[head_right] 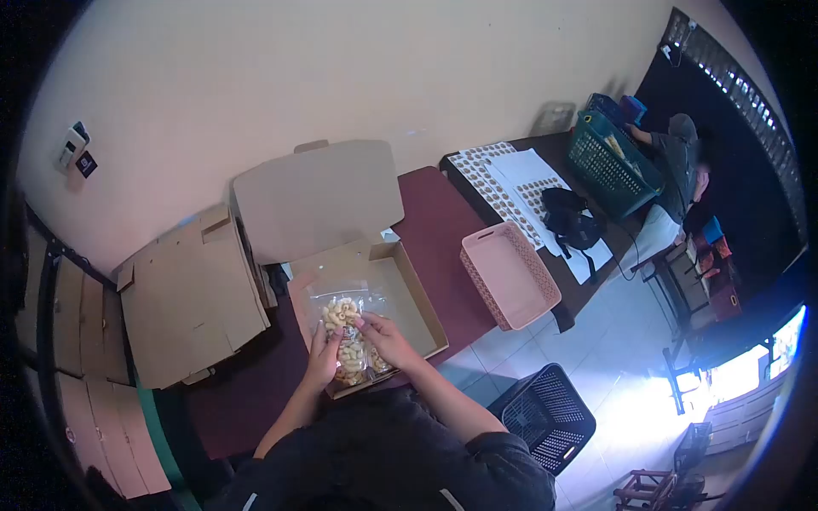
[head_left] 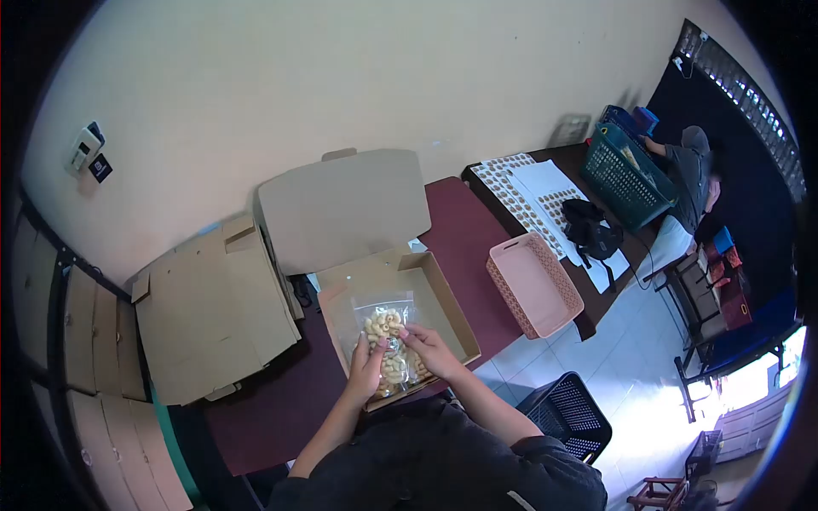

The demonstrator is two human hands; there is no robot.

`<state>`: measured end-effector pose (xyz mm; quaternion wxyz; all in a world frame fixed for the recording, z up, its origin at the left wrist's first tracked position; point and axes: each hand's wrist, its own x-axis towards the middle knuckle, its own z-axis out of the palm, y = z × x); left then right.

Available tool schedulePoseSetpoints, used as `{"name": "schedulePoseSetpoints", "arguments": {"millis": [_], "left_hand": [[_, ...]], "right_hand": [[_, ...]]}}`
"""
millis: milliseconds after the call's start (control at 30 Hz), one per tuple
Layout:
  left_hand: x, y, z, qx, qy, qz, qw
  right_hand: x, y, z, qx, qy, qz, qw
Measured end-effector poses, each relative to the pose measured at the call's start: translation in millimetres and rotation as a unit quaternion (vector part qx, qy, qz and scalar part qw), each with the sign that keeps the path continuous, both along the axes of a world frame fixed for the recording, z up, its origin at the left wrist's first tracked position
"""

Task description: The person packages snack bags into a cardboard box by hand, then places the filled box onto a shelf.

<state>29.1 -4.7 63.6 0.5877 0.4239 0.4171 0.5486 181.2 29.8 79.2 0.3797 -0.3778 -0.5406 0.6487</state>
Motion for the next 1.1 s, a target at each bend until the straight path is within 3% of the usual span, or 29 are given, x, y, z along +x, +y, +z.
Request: {"name": "schedulePoseSetpoints", "arguments": {"millis": [100,200,300,333,500,567,633,700,900,1000,1100], "left_hand": [[4.6,-3.3,9.6,-0.048,-0.003,0.047,0.998],[10.4,-0.3,3.9,0.052,0.056,0.070,0.995],[9.3,0.8,-9.1,0.039,0.068,0.082,0.994],[8.9,0.2,-8.4,0.043,0.058,0.090,0.993],[7.5,-1.6,-1.4,0.044,0.041,0.116,0.991],[2.9,-4.7,5.7,-0.064,0.037,0.040,0.996],[3.3,-5.6,2.9,-0.067,0.034,0.005,0.997],[8.1,-4.0,-3.0,0.008,0.092,-0.005,0.996],[13.7,4.5,-4.3,0.058,0.103,-0.054,0.991],[16.0,5.4,-7.4,0.005,0.095,-0.076,0.993],[14.7,9.9,-10.0,0.067,0.153,-0.088,0.982]], "right_hand": [[-4.4,-2.5,9.5,-0.044,0.011,0.003,0.999],[-9.4,-4.9,7.1,0.030,0.022,-0.010,0.999],[-6.9,-2.4,6.2,-0.018,0.036,0.008,0.999],[-7.0,0.4,1.7,0.007,-0.007,0.014,1.000],[-10.1,3.2,6.8,-0.011,0.000,0.018,1.000],[-3.5,6.3,-5.1,-0.038,0.029,0.015,0.999],[2.4,5.3,-2.8,-0.040,0.019,0.023,0.999],[7.2,4.4,1.1,-0.026,0.032,0.038,0.998],[19.9,6.3,16.5,-0.064,0.017,0.007,0.998],[24.2,6.3,14.5,-0.048,-0.014,0.004,0.999],[28.2,6.7,5.1,-0.073,-0.013,0.009,0.997]]}}
